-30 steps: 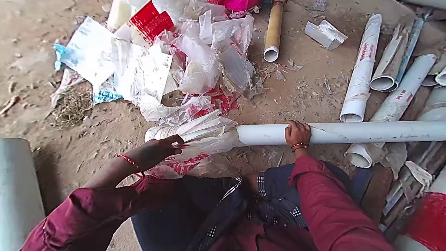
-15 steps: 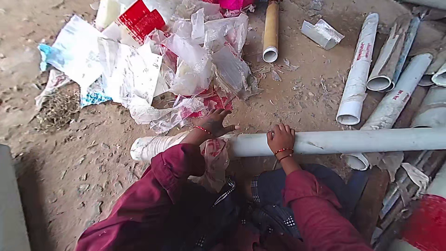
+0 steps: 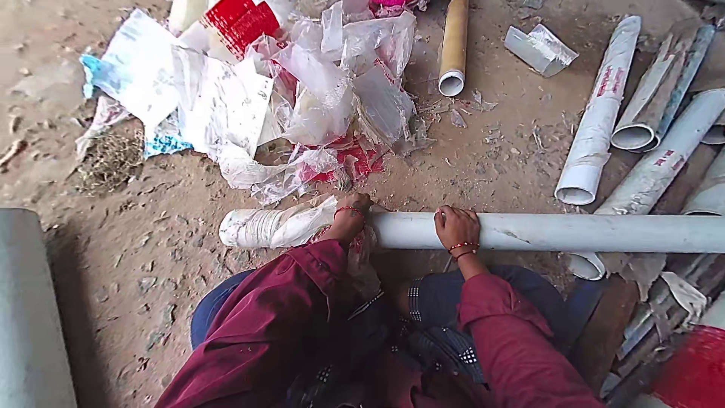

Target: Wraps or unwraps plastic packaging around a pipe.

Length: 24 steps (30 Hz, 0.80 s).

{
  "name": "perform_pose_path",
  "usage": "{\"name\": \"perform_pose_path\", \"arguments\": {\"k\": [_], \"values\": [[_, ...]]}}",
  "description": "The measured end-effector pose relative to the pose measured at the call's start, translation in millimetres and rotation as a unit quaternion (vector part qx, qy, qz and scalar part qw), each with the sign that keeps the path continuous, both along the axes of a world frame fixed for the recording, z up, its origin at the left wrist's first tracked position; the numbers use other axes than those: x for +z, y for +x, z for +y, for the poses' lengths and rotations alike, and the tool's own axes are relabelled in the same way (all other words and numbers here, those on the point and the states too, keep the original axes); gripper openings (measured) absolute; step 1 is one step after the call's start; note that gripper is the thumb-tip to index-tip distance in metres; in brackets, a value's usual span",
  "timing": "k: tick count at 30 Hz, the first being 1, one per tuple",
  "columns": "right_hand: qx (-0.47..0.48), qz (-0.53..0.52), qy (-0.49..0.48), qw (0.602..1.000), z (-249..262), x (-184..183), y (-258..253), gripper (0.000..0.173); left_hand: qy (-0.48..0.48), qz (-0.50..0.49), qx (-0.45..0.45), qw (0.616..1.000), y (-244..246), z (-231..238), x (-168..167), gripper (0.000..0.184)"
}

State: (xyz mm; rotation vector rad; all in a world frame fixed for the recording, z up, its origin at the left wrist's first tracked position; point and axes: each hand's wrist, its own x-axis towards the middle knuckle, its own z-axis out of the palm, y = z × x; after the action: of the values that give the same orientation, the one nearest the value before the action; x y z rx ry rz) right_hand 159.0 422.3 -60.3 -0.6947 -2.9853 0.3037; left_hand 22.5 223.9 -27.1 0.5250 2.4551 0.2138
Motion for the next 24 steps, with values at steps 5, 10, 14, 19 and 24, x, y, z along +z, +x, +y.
{"name": "perform_pose_path", "arguments": {"k": [5, 10, 14, 19, 24], "values": [[0.000, -0.020, 0.006, 1.000, -1.0, 1.5, -4.5, 0.042, 0.064, -0.010, 0.066, 0.996, -18.6, -1.5, -22.5, 0.024], [0.007, 0.052, 0.027, 0.998, -0.6, -9.0, 4.5, 0.042, 0.184, -0.137, -0.006, 0.973, -42.6, -35.6, -8.1, 0.045], [-0.032, -0.025, -0.035, 0.999, 4.3, 10.7, -20.7, 0.043, 0.168, 0.010, -0.026, 0.985, -16.8, -47.3, 25.5, 0.052], [0.057, 0.036, 0.004, 0.998, 20.0, 0.7, -50.8, 0.042, 0.129, 0.132, -0.297, 0.937, 51.2, -10.8, 7.2, 0.053], [0.053, -0.135, -0.038, 0.989, 11.3, 10.0, -60.2, 0.053, 0.007, 0.136, -0.310, 0.941, 25.4, 4.8, -14.9, 0.050]]}}
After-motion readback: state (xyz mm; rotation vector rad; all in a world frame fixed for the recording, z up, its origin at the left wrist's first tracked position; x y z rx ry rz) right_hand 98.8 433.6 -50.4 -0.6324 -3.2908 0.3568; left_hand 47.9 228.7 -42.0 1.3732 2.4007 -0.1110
